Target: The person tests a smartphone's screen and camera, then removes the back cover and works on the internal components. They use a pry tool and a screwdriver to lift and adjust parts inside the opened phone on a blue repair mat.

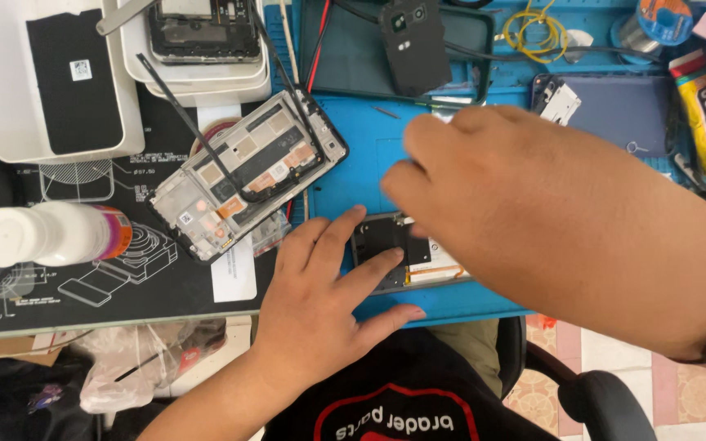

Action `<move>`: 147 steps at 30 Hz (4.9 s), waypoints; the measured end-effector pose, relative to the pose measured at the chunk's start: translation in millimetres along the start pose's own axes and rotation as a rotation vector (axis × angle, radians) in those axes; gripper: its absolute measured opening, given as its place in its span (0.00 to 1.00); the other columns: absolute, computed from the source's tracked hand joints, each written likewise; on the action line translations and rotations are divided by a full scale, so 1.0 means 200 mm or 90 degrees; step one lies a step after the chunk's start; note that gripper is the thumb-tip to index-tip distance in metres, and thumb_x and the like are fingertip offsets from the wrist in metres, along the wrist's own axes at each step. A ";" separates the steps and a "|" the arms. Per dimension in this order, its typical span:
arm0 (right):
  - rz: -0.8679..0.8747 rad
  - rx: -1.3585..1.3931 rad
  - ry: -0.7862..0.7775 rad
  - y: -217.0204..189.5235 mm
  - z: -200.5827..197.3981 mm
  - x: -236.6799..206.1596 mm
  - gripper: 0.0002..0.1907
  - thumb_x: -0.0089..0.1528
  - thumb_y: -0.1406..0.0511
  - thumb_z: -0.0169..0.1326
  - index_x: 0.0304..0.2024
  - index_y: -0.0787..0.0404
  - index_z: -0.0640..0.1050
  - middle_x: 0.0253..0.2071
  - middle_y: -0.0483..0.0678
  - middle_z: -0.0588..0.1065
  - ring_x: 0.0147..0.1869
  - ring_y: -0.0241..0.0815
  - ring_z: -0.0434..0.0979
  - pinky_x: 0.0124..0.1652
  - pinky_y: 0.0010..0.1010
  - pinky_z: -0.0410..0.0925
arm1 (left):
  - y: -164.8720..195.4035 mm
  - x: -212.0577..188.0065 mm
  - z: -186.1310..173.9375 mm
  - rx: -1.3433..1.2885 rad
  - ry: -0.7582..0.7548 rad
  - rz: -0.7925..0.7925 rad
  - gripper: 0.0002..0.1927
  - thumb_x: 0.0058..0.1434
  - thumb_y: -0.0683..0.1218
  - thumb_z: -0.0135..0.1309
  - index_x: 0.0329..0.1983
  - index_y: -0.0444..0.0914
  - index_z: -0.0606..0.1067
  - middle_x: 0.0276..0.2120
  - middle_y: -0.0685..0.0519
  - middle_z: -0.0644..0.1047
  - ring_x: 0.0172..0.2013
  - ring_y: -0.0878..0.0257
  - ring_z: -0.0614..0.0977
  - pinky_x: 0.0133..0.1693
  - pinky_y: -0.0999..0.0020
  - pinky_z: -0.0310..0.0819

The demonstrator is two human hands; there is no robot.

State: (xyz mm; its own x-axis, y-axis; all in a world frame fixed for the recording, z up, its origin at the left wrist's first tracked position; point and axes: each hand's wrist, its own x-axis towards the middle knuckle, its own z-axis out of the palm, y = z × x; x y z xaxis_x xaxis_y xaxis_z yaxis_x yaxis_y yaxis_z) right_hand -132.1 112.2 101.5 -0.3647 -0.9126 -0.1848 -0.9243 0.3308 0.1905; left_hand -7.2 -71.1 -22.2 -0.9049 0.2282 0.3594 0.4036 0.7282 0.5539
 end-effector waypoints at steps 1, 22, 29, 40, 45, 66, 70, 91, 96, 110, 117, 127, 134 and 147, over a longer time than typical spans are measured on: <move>0.014 -0.010 -0.048 0.00 -0.01 0.01 0.11 0.52 0.63 0.58 0.36 0.58 0.75 0.32 0.49 0.70 0.35 0.45 0.75 0.33 0.31 0.69 | 0.00 0.01 0.00 -0.007 0.007 -0.003 0.26 0.53 0.62 0.67 0.50 0.45 0.81 0.62 0.42 0.69 0.58 0.41 0.69 0.59 0.47 0.67; 0.043 0.029 -0.085 -0.01 0.01 -0.01 0.12 0.54 0.61 0.58 0.36 0.59 0.74 0.32 0.50 0.69 0.34 0.45 0.76 0.30 0.32 0.69 | 0.01 0.01 0.03 0.014 0.013 -0.005 0.23 0.54 0.61 0.68 0.47 0.45 0.82 0.61 0.42 0.70 0.57 0.41 0.69 0.58 0.49 0.68; 0.074 -0.004 -0.259 -0.02 -0.04 0.04 0.13 0.65 0.56 0.49 0.40 0.59 0.73 0.33 0.47 0.69 0.37 0.44 0.76 0.33 0.33 0.70 | 0.00 0.01 0.03 0.028 -0.004 0.010 0.24 0.54 0.62 0.67 0.48 0.46 0.81 0.62 0.41 0.70 0.56 0.41 0.69 0.56 0.48 0.68; 0.029 0.099 0.045 -0.01 0.02 0.02 0.12 0.46 0.65 0.58 0.33 0.60 0.77 0.31 0.49 0.70 0.35 0.49 0.77 0.32 0.35 0.70 | 0.01 0.00 0.03 0.023 0.008 -0.010 0.24 0.53 0.63 0.68 0.47 0.46 0.82 0.62 0.43 0.70 0.57 0.42 0.69 0.57 0.49 0.68; 0.053 0.051 -0.008 -0.02 0.02 0.00 0.11 0.47 0.63 0.59 0.31 0.57 0.76 0.30 0.48 0.70 0.33 0.48 0.77 0.32 0.36 0.70 | 0.01 0.00 0.03 0.024 0.011 -0.016 0.24 0.53 0.63 0.68 0.47 0.47 0.82 0.62 0.43 0.70 0.57 0.42 0.70 0.57 0.49 0.69; 0.161 0.276 0.058 -0.05 0.10 -0.11 0.10 0.53 0.59 0.64 0.28 0.56 0.79 0.24 0.46 0.68 0.26 0.51 0.72 0.28 0.43 0.65 | -0.02 -0.02 0.02 0.002 0.032 0.002 0.23 0.55 0.62 0.67 0.47 0.45 0.81 0.62 0.41 0.70 0.56 0.43 0.71 0.56 0.50 0.69; 0.051 0.217 0.063 -0.09 0.05 -0.11 0.10 0.48 0.62 0.60 0.29 0.56 0.75 0.28 0.47 0.67 0.33 0.50 0.73 0.33 0.39 0.67 | -0.01 -0.02 0.02 0.007 0.028 -0.001 0.23 0.54 0.61 0.68 0.48 0.46 0.81 0.62 0.42 0.71 0.56 0.42 0.70 0.57 0.49 0.69; -0.042 0.256 0.074 -0.08 -0.01 -0.08 0.15 0.47 0.66 0.56 0.37 0.58 0.73 0.29 0.46 0.68 0.34 0.47 0.74 0.36 0.36 0.66 | 0.02 -0.01 0.02 0.035 0.011 -0.007 0.24 0.53 0.63 0.67 0.45 0.45 0.82 0.61 0.43 0.71 0.56 0.42 0.71 0.58 0.49 0.68; -0.029 0.243 0.059 -0.08 0.00 -0.07 0.13 0.48 0.65 0.57 0.35 0.56 0.73 0.28 0.45 0.69 0.34 0.47 0.75 0.36 0.36 0.67 | 0.02 0.00 0.02 0.038 0.016 -0.002 0.24 0.54 0.63 0.67 0.47 0.45 0.82 0.61 0.43 0.71 0.56 0.42 0.71 0.58 0.49 0.68; 0.026 0.044 -0.093 -0.12 -0.01 -0.06 0.10 0.55 0.59 0.55 0.32 0.59 0.75 0.30 0.47 0.70 0.36 0.47 0.76 0.35 0.35 0.69 | 0.02 0.00 0.02 0.022 0.014 -0.009 0.22 0.53 0.63 0.68 0.48 0.50 0.83 0.61 0.43 0.71 0.55 0.43 0.71 0.57 0.50 0.69; 0.050 0.075 -0.195 -0.13 -0.02 -0.05 0.11 0.59 0.62 0.58 0.40 0.59 0.74 0.33 0.49 0.69 0.39 0.51 0.75 0.36 0.40 0.68 | 0.01 0.00 0.03 0.009 0.027 -0.019 0.25 0.51 0.62 0.69 0.42 0.43 0.79 0.60 0.43 0.73 0.56 0.41 0.72 0.57 0.49 0.69; 0.031 0.126 0.032 -0.14 0.05 -0.10 0.14 0.43 0.64 0.59 0.31 0.59 0.75 0.31 0.48 0.70 0.36 0.47 0.76 0.37 0.34 0.70 | 0.01 0.00 0.03 -0.013 0.040 -0.035 0.30 0.51 0.61 0.71 0.45 0.36 0.76 0.59 0.43 0.75 0.56 0.42 0.73 0.58 0.49 0.69; 0.094 0.273 0.067 -0.08 0.04 -0.13 0.09 0.52 0.61 0.62 0.30 0.58 0.78 0.27 0.47 0.71 0.32 0.49 0.74 0.32 0.38 0.67 | 0.03 0.02 -0.04 -0.116 0.050 -0.074 0.25 0.53 0.53 0.70 0.48 0.37 0.77 0.59 0.45 0.76 0.57 0.44 0.74 0.58 0.52 0.69; 0.369 0.661 0.304 -0.13 0.22 -0.42 0.13 0.53 0.66 0.69 0.38 0.63 0.82 0.34 0.46 0.80 0.36 0.37 0.78 0.33 0.23 0.72 | 0.13 0.09 -0.16 -0.216 0.184 -0.004 0.12 0.56 0.39 0.70 0.41 0.39 0.81 0.37 0.54 0.81 0.38 0.56 0.81 0.41 0.65 0.75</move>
State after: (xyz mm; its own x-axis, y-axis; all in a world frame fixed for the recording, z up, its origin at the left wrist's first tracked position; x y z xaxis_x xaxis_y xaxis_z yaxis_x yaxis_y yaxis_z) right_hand -82.8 190.6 70.4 -0.8646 -0.4966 0.0760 -0.3769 0.5411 -0.7518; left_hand -8.6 -69.3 22.4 -0.8516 -0.0013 0.5242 0.4637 0.4646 0.7544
